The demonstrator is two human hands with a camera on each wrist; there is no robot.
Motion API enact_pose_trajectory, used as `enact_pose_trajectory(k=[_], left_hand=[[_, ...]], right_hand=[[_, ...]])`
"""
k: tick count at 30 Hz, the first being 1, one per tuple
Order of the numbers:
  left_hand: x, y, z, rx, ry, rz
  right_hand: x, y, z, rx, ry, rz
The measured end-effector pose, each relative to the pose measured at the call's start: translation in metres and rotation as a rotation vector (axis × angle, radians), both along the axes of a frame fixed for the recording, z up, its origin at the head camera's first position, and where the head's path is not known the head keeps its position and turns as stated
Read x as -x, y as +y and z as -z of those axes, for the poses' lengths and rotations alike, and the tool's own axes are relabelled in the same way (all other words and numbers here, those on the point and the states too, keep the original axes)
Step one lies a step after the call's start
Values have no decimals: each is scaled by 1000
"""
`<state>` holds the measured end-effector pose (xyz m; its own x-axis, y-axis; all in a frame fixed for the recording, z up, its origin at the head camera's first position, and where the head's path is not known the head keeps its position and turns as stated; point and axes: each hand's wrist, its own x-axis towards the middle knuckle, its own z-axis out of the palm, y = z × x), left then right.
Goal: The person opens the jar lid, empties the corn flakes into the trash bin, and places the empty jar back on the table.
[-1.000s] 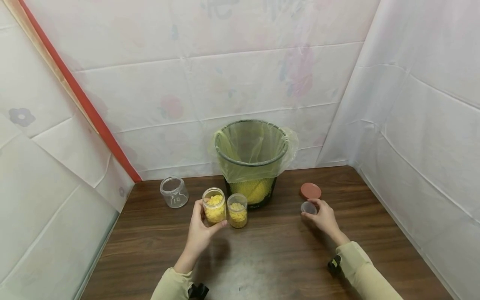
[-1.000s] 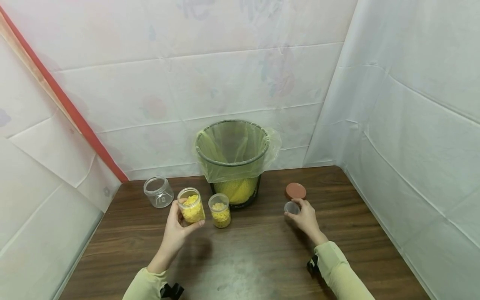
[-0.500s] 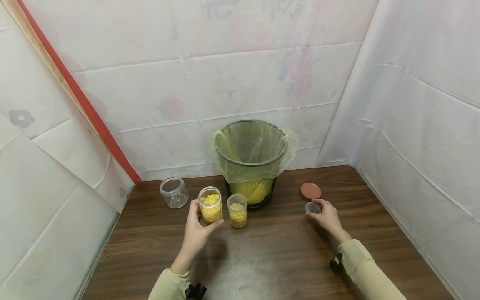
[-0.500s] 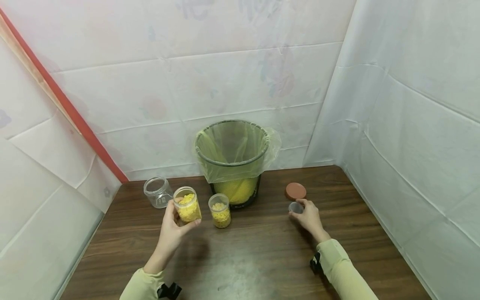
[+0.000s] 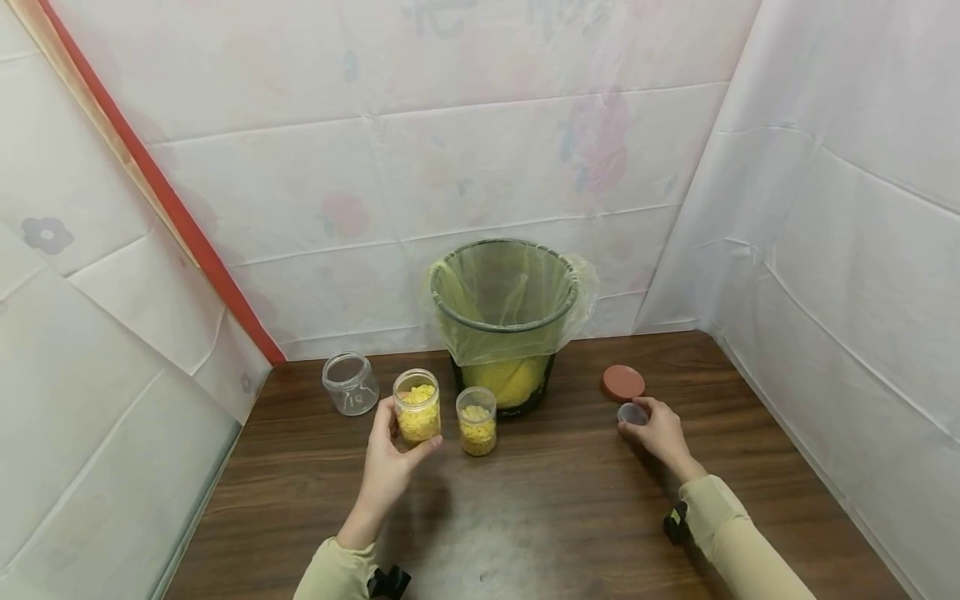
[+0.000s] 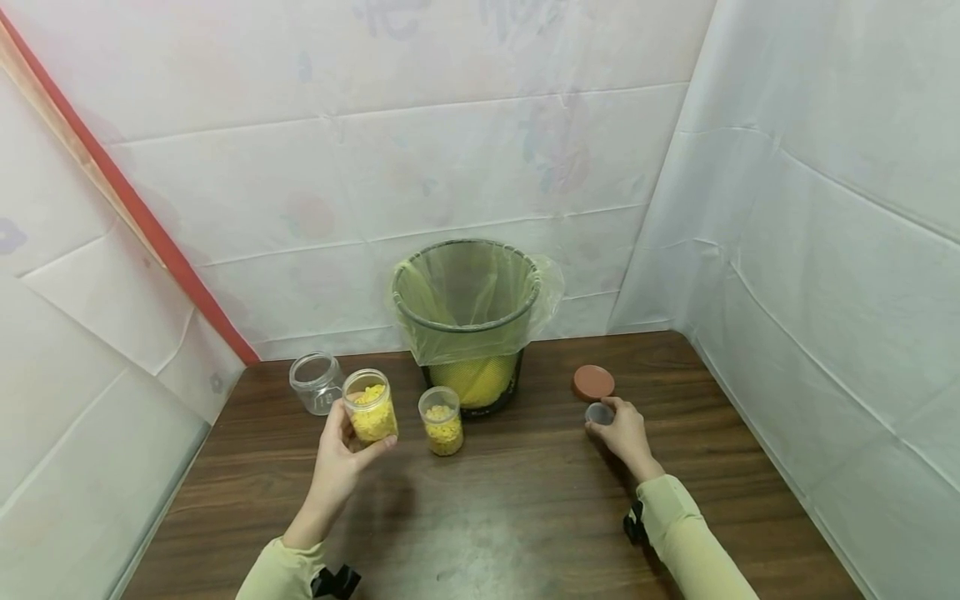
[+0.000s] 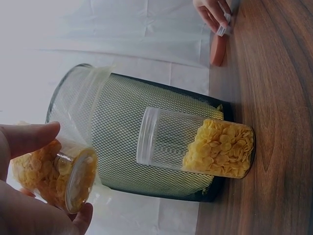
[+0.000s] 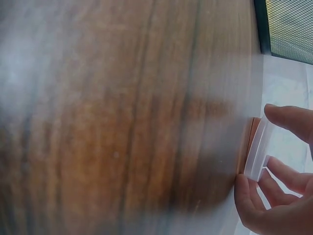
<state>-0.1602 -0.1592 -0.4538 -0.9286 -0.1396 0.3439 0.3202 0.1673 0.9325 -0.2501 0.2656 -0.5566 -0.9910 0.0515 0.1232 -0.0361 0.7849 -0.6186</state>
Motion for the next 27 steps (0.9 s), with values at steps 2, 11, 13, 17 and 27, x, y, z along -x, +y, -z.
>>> enact_pose_trajectory(k=[2,11,13,17,27], left_hand=[[0,0,0,-10,-1,3],[-1,-1,-2,-34,-23,5],[-1,-1,-2,-36,-26,4],[-1,-1,-2,-40,-29,1],[-2,-1,-1,-45,-22,3]], right_hand=[[1,0,0,-4,-1,-1],[1,-2,0,-37,11,30],[1,-2,1,-41,13,45],[1,-2,1,-42,11,56],[4,-6,-1,-40,8,69]])
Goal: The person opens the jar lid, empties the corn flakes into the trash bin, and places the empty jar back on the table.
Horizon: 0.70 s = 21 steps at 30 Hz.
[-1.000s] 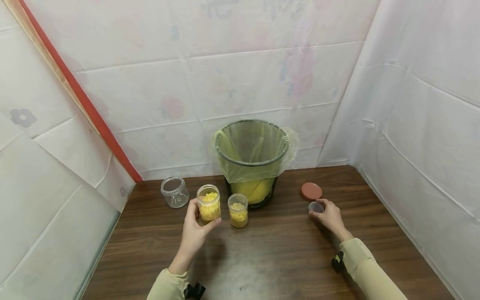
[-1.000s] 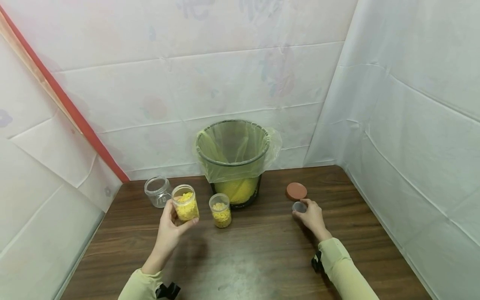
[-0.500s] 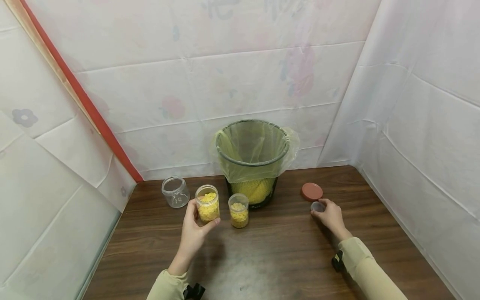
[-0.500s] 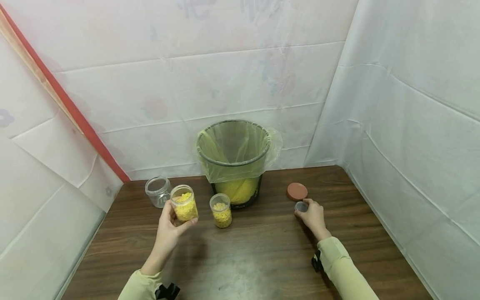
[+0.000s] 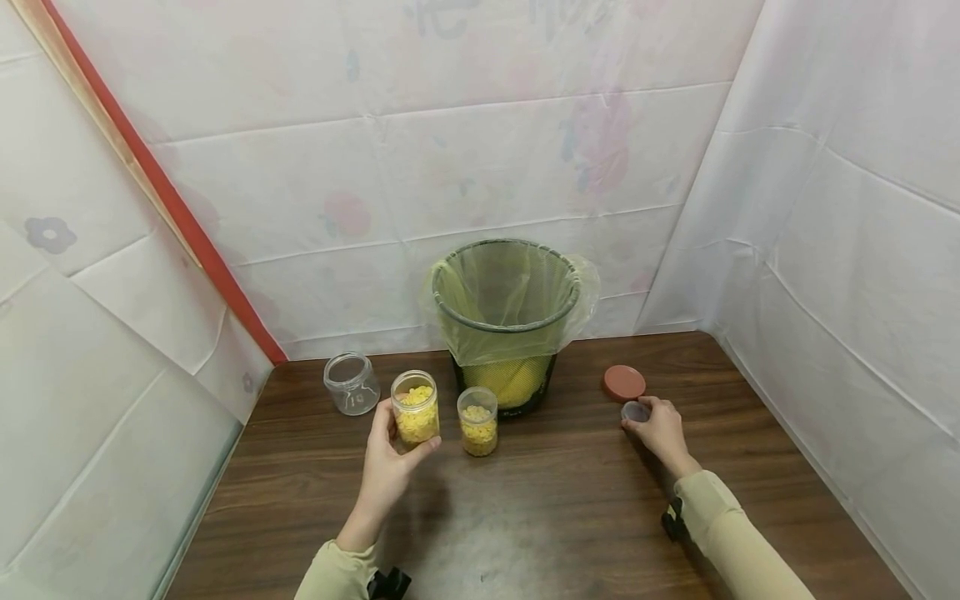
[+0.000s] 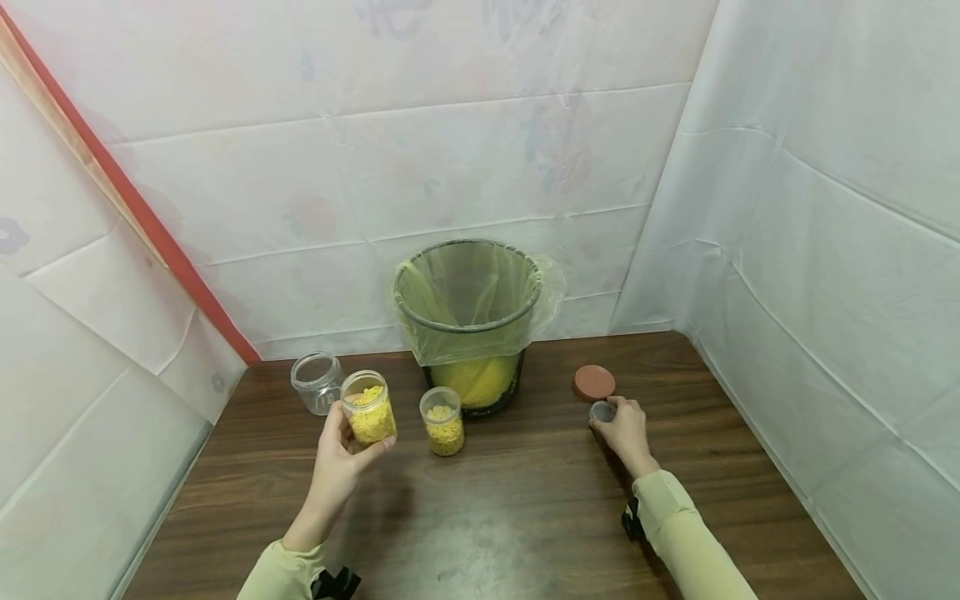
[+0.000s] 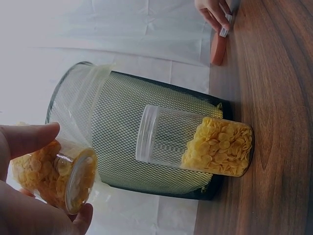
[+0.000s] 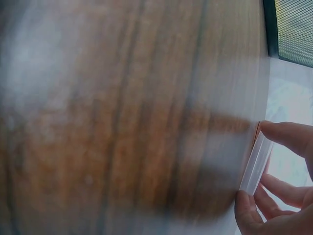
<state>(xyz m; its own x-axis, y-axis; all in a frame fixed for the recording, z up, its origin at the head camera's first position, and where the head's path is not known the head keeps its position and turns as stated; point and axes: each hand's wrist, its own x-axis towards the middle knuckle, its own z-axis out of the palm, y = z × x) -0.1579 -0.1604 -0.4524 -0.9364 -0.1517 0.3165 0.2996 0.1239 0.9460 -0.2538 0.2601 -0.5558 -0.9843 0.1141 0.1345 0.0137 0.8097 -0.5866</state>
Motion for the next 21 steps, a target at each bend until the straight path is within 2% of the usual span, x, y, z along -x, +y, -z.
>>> enact_pose_trajectory(k=[21], left_hand=[[1,-1,-1,12,-14,-7]], right_hand=[[1,-2,3,9,3,14]])
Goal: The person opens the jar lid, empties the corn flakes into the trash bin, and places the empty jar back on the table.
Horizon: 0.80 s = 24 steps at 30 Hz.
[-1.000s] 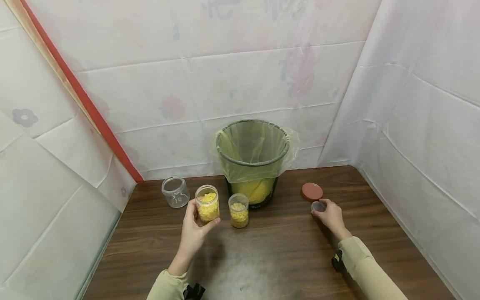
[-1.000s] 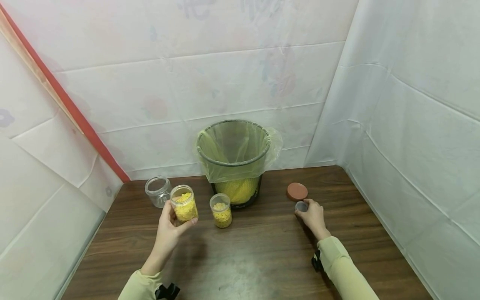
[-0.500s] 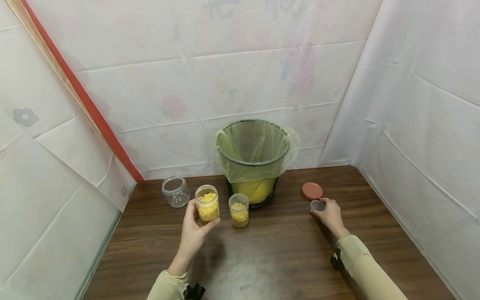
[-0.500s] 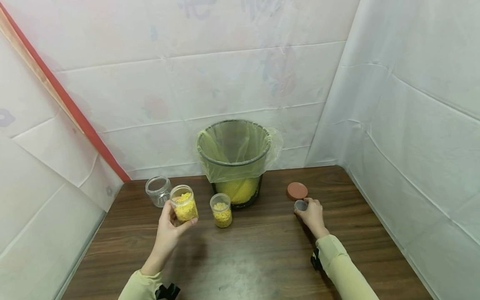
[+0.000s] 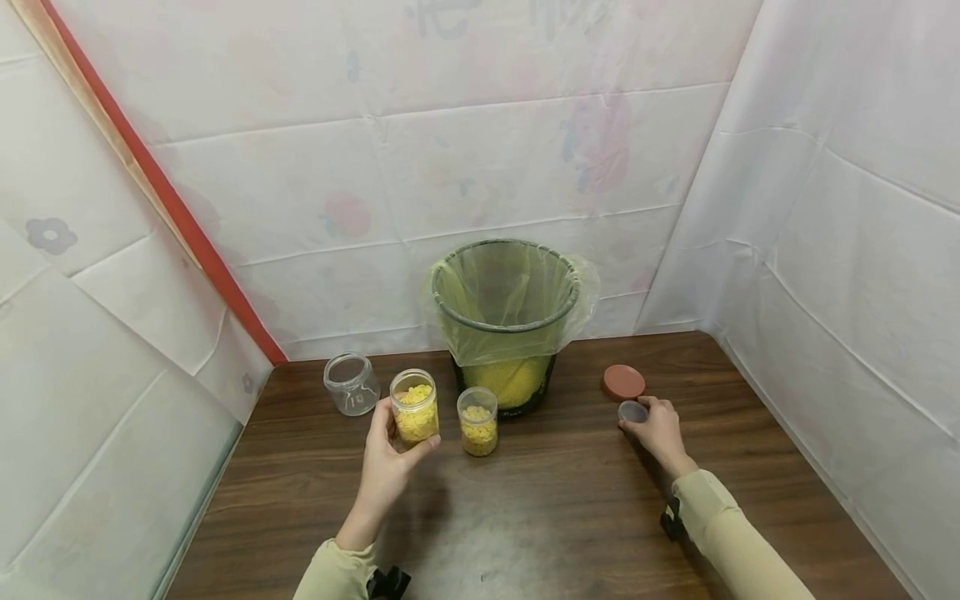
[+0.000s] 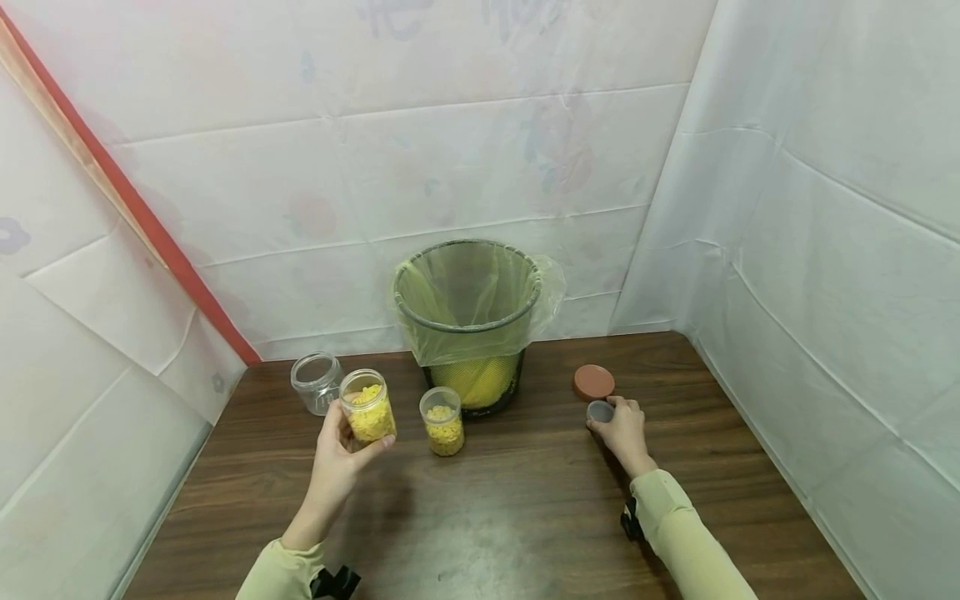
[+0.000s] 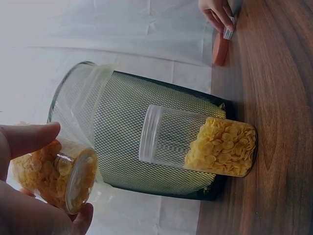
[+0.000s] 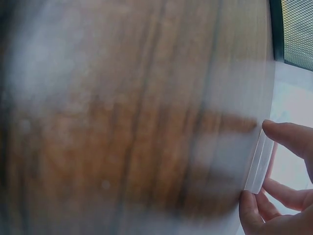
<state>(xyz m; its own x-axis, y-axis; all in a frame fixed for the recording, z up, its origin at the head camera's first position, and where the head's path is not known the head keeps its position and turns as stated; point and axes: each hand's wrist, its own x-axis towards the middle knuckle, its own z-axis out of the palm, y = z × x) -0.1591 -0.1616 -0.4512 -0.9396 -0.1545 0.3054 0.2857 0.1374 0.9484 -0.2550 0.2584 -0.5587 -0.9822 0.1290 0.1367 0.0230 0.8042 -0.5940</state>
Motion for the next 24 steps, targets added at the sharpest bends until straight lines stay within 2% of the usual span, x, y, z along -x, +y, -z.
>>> enact_pose_trajectory(k=[10,16,22,24], left_hand=[[1,0,-1,-8,14,4],[1,0,-5,-19,24,-1],[2,-1,-12,-32,11,-20],[0,0,-21,-34,-2,-30]], right_hand=[[0,0,-3,11,-14,-4],[0,-1,-7,19,43,41],[0,-5,-18,68,97,97],[-1,-7,-23,76,112,98]])
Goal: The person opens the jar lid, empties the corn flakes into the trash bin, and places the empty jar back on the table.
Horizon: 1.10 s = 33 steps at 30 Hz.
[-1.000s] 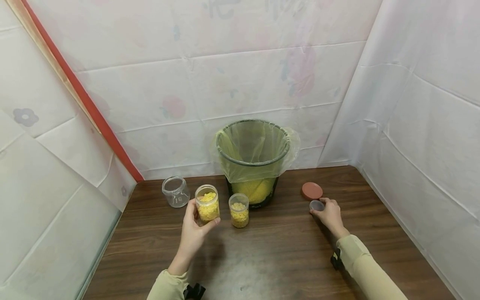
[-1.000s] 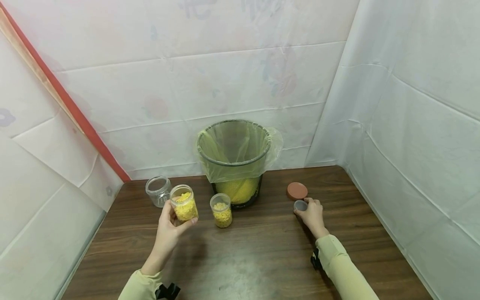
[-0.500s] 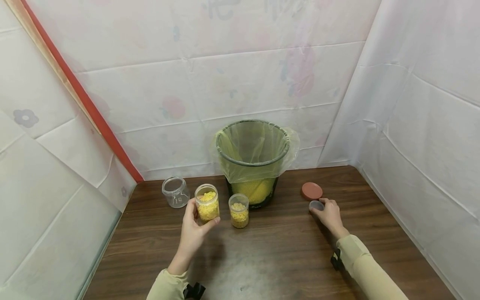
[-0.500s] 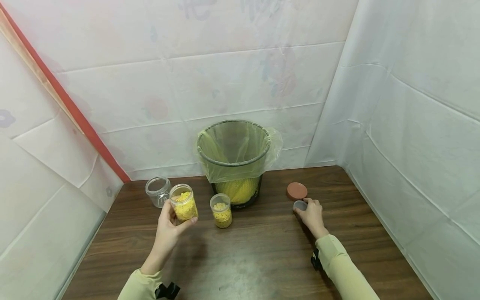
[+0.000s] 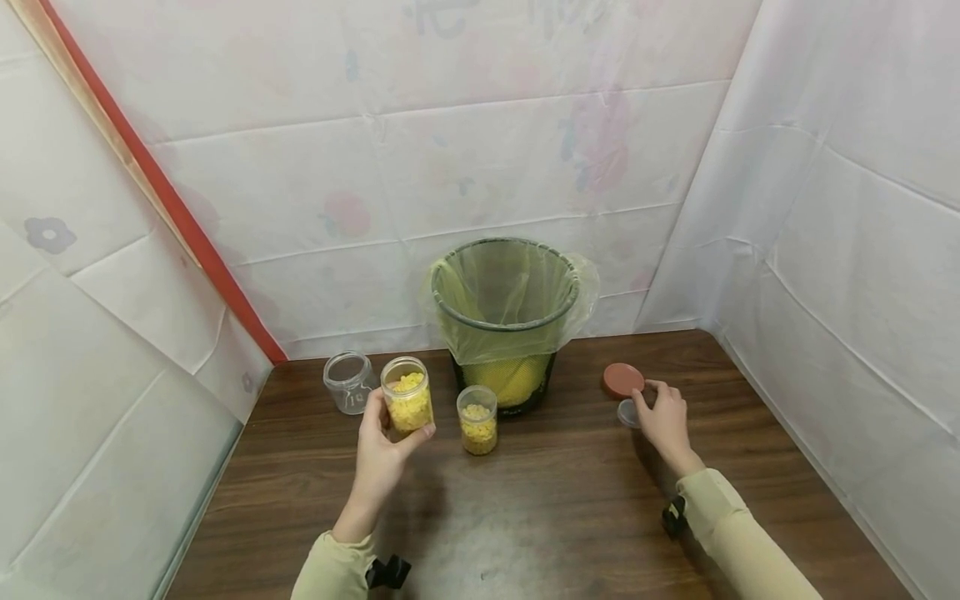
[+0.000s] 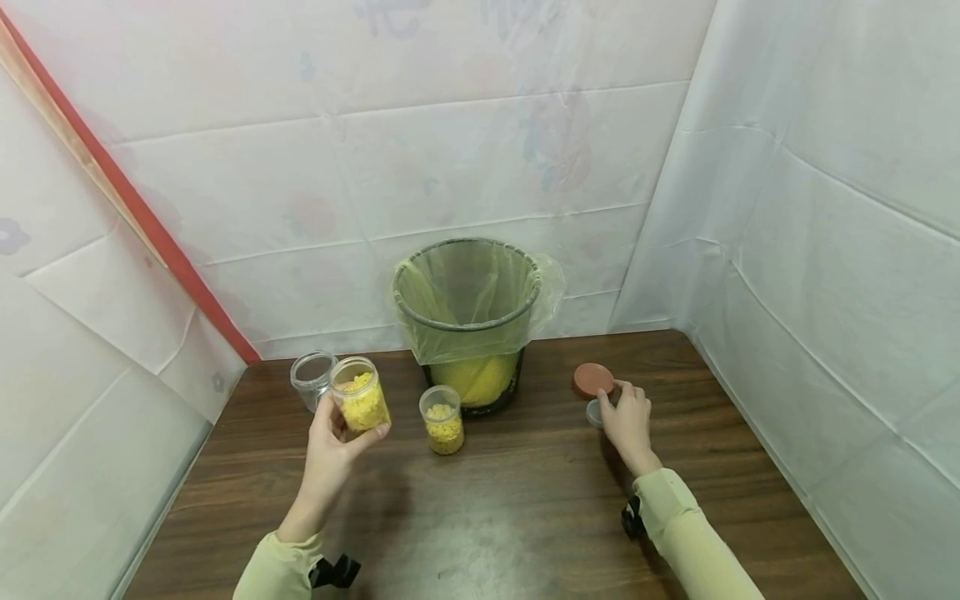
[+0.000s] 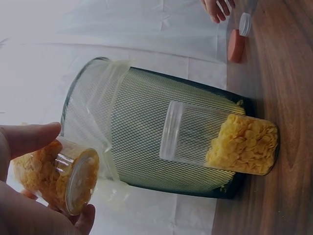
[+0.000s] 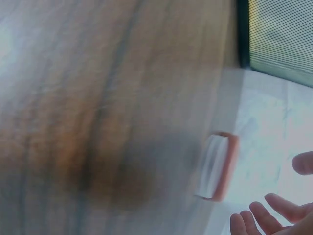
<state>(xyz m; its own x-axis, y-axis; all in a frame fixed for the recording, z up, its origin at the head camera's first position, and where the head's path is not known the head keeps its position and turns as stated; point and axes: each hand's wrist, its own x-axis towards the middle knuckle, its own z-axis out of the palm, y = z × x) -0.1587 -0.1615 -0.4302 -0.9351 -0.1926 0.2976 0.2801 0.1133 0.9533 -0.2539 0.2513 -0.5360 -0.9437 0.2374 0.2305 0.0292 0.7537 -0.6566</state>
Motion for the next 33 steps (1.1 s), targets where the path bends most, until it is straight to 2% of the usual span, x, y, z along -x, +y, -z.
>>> enact_pose_trajectory(k=[1,5,8,9,20,28,33], left_hand=[[-1,1,-4,5,2,-6],[3,1,-9,1,-7,-17],[10,-2,-3,-5,6,-12],[11,-2,-4,-8,9,-10],[19,-1,-20,2,34,9],[23,2,-26,12,58,13],[27,4,-28,28,60,12]], right_hand=[[0,-2,-3,5,10,0],[-3,-9,-15,23,53,-14],[-6,-14,-24,37,90,-30],[-7,-16,-26,43,104,-34],[-7,-36,-61,100,279,-94],[-8,-54,-90,158,321,-145],[-4,-62,-107,115,346,-181]])
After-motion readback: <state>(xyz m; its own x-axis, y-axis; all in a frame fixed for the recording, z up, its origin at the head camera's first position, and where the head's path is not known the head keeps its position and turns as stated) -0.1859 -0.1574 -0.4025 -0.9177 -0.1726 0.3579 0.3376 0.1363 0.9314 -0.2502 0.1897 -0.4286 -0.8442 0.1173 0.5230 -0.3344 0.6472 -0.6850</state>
